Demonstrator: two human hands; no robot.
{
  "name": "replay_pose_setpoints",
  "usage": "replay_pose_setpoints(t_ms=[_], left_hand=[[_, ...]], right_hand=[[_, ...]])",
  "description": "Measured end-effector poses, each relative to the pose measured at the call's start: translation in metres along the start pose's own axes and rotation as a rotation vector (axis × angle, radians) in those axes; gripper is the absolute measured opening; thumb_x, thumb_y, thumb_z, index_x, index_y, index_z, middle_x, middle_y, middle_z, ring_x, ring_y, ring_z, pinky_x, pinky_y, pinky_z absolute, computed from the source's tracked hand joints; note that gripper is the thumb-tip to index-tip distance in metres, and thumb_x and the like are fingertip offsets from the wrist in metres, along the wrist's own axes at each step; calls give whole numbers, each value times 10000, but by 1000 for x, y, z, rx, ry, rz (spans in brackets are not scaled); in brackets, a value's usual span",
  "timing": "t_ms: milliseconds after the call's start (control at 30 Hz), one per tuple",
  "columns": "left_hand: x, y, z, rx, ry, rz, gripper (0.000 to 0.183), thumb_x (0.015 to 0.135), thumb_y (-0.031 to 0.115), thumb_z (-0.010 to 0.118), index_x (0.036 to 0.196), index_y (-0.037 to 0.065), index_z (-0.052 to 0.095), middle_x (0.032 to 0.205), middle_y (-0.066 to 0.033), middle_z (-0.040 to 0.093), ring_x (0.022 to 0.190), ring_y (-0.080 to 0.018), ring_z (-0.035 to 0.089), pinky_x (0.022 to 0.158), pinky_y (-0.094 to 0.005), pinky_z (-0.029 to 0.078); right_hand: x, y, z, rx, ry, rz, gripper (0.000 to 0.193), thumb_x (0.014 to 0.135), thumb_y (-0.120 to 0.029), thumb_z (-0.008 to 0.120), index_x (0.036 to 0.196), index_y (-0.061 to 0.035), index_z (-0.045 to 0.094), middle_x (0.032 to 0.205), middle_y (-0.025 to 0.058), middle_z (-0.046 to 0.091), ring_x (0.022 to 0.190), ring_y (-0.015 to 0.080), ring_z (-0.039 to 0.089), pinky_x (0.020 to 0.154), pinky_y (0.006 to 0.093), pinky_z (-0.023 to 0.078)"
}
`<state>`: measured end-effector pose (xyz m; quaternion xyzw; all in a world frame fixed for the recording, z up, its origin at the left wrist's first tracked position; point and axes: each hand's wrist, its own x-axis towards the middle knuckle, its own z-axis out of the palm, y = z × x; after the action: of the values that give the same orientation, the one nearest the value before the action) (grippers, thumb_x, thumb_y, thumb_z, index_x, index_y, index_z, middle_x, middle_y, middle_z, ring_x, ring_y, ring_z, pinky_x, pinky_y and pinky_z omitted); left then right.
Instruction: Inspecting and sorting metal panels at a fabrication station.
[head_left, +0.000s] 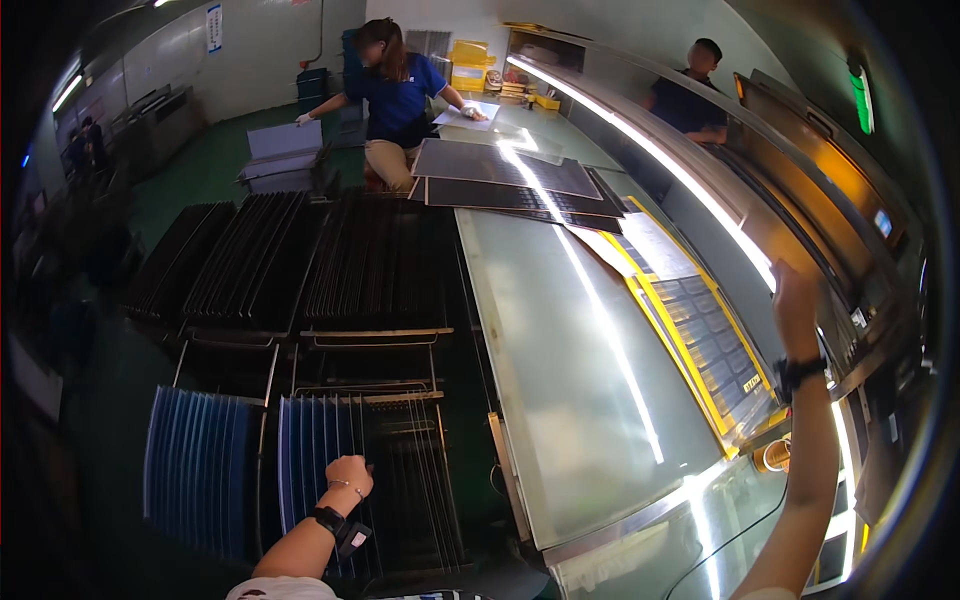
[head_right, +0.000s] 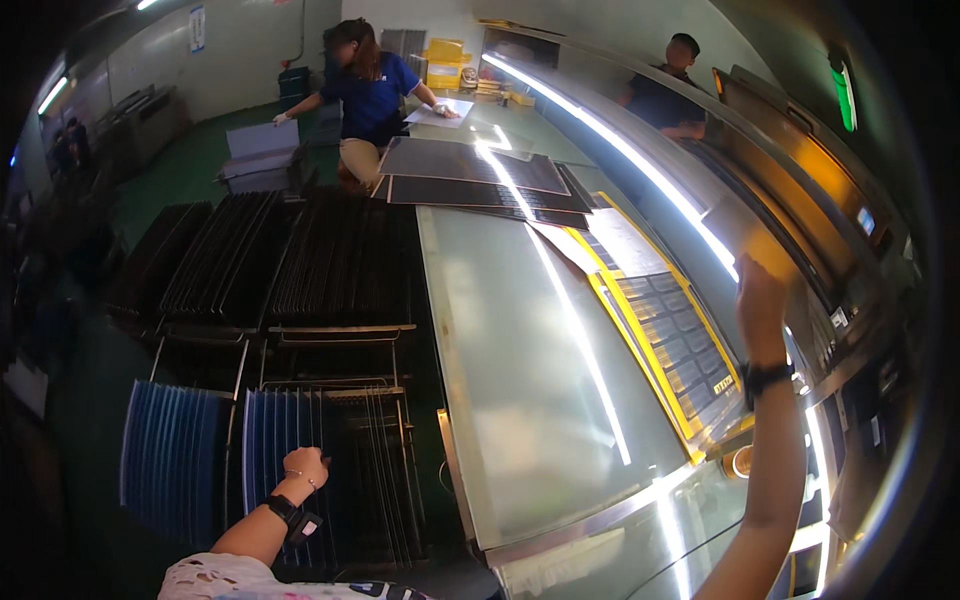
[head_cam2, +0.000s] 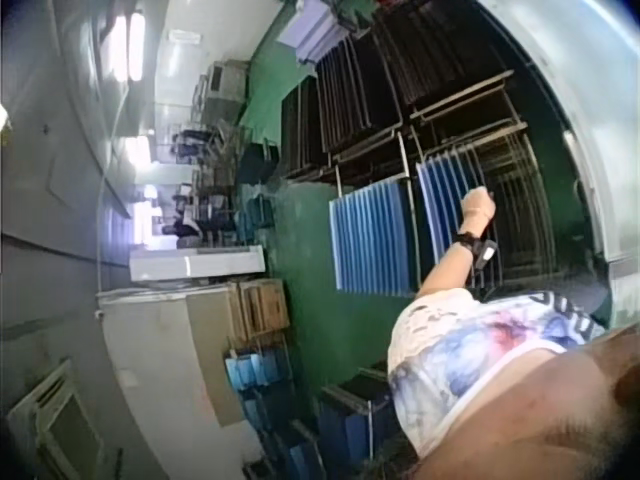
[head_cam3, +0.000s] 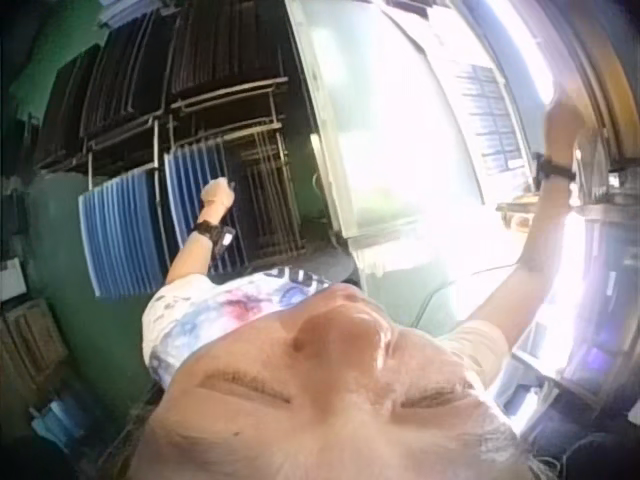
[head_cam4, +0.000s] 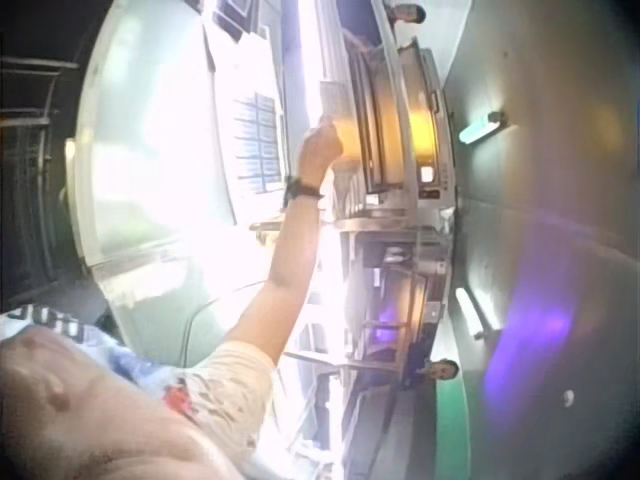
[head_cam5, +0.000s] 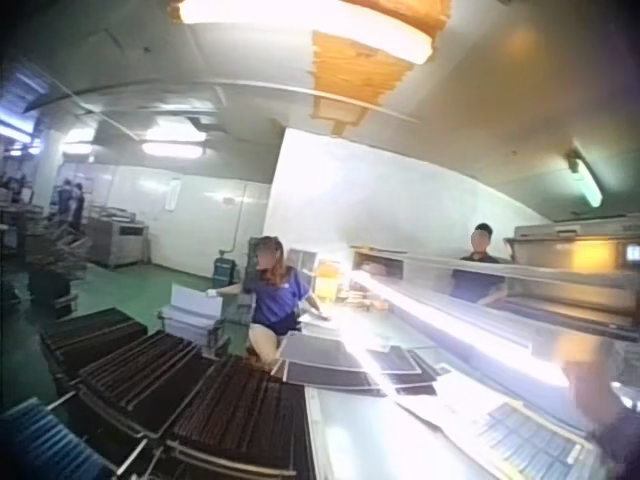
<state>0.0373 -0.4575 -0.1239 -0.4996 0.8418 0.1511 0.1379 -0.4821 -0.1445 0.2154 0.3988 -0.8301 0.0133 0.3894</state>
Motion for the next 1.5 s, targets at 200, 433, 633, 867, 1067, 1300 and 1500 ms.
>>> replay_pose_setpoints(t_ms=[200, 433, 633, 867, 1067, 1300, 1500], left_hand=[[4, 2, -7, 11, -64, 50, 338, 809, 351, 584, 920, 45, 675, 941, -175, 651, 919, -314, 625, 776, -389, 507], [20, 13, -16, 48, -131, 145, 409, 811, 396, 581, 971, 28, 664, 994, -167, 645, 946, -308, 621, 775, -380, 514], [23, 16, -15, 38, -184, 88, 233, 769, 130, 573, 964, 59, 680, 1017, -150, 647, 970, -285, 621, 774, -352, 515], [33, -17, 5, -253, -27, 123, 328, 734, 237, 530, 921, 3, 663, 971, -225, 630, 938, -352, 609, 816, -402, 496], [10, -3, -86, -472, 249, 458, 287, 657, 268, 544, 643, -2, 639, 676, -216, 600, 645, -368, 604, 614, -414, 488], [-63, 60, -218, -843, 252, 633, 261, 721, 193, 614, 556, -8, 597, 466, -43, 525, 411, -111, 473, 414, -259, 359], [-130, 90, -245, -1141, -65, 987, 405, 888, 371, 541, 659, 39, 580, 470, 17, 451, 377, -56, 401, 379, -200, 292]], right_hand=[[-112, -133, -100, 37, -109, -239, 471, 773, 38, 496, 1233, -63, 503, 1137, 259, 518, 993, 401, 561, 812, 407, 488], [-240, -194, -85, 183, -667, -414, 577, 761, 27, 468, 1324, -63, 379, 1243, 273, 455, 1109, 418, 488, 853, 425, 475], [-261, -203, -107, 501, -954, -196, 592, 725, 16, 591, 1279, -153, 467, 1343, 202, 377, 1224, 430, 356, 1000, 441, 354], [-263, -292, -238, 949, -963, -136, 561, 724, -87, 668, 1252, -82, 477, 1301, 184, 434, 1242, 374, 360, 1015, 423, 333], [-318, -370, -213, 1119, -757, -4, 615, 742, -215, 692, 1260, -1, 439, 1290, 176, 449, 1227, 353, 390, 1009, 403, 336], [-318, -456, -143, 1384, -413, 503, 455, 813, -216, 642, 1168, 34, 503, 1119, 167, 557, 1061, 264, 513, 913, 319, 394], [-306, -409, -156, 1740, 115, 1102, 249, 905, -171, 542, 1060, 22, 568, 968, 56, 618, 867, 137, 557, 787, 261, 433]])
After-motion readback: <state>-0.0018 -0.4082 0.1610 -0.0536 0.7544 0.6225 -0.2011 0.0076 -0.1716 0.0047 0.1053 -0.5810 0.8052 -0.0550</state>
